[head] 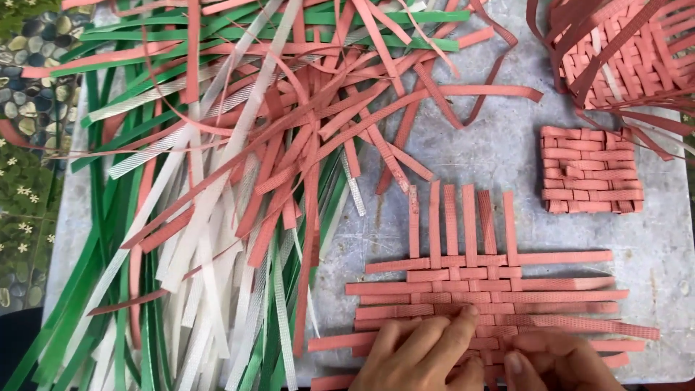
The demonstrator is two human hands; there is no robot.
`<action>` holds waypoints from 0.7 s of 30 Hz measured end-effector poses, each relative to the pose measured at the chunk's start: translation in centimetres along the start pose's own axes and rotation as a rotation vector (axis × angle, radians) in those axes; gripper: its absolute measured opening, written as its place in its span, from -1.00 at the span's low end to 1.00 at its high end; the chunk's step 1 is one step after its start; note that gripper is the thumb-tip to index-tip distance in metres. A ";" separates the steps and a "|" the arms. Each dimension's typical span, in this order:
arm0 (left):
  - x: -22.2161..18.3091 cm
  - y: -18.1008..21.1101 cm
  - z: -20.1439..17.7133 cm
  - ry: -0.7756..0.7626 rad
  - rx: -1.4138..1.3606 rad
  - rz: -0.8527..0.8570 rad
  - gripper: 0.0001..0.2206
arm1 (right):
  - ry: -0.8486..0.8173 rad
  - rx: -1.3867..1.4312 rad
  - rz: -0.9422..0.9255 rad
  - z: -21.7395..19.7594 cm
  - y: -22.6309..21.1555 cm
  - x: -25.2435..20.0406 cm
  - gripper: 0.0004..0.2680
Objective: The person is weaving pink plastic strips together on a small table to create a basket base.
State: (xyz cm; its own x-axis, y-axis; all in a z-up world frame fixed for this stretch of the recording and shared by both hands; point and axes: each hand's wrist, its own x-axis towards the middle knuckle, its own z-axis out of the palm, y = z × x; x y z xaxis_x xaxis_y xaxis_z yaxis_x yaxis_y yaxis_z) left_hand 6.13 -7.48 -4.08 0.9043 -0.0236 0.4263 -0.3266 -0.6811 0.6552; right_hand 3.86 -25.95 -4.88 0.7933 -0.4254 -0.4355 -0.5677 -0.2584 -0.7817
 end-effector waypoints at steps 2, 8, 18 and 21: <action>0.3 0.0 -0.2 0.060 0.031 -0.049 -0.68 | 0.040 -0.057 -0.011 0.4 0.1 0.0 -0.90; 1.1 -0.4 -1.1 0.034 0.043 0.171 -0.86 | 0.059 0.018 -0.017 2.4 -0.3 -0.6 -0.82; 1.3 -0.7 -1.2 0.021 0.068 0.198 -0.85 | 0.103 -0.255 -0.086 3.7 -4.3 -1.8 -0.94; 1.4 -0.7 -1.1 0.009 0.070 0.199 -0.83 | 0.158 -0.515 -0.039 3.9 -5.8 -1.7 -0.94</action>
State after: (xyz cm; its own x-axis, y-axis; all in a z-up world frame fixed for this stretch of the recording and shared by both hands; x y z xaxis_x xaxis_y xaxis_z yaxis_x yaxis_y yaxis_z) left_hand 7.28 -6.22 -3.21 0.8213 -0.1558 0.5488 -0.4780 -0.7130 0.5130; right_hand 6.68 -20.38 -1.31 0.7958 -0.5218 -0.3075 -0.6044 -0.6514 -0.4587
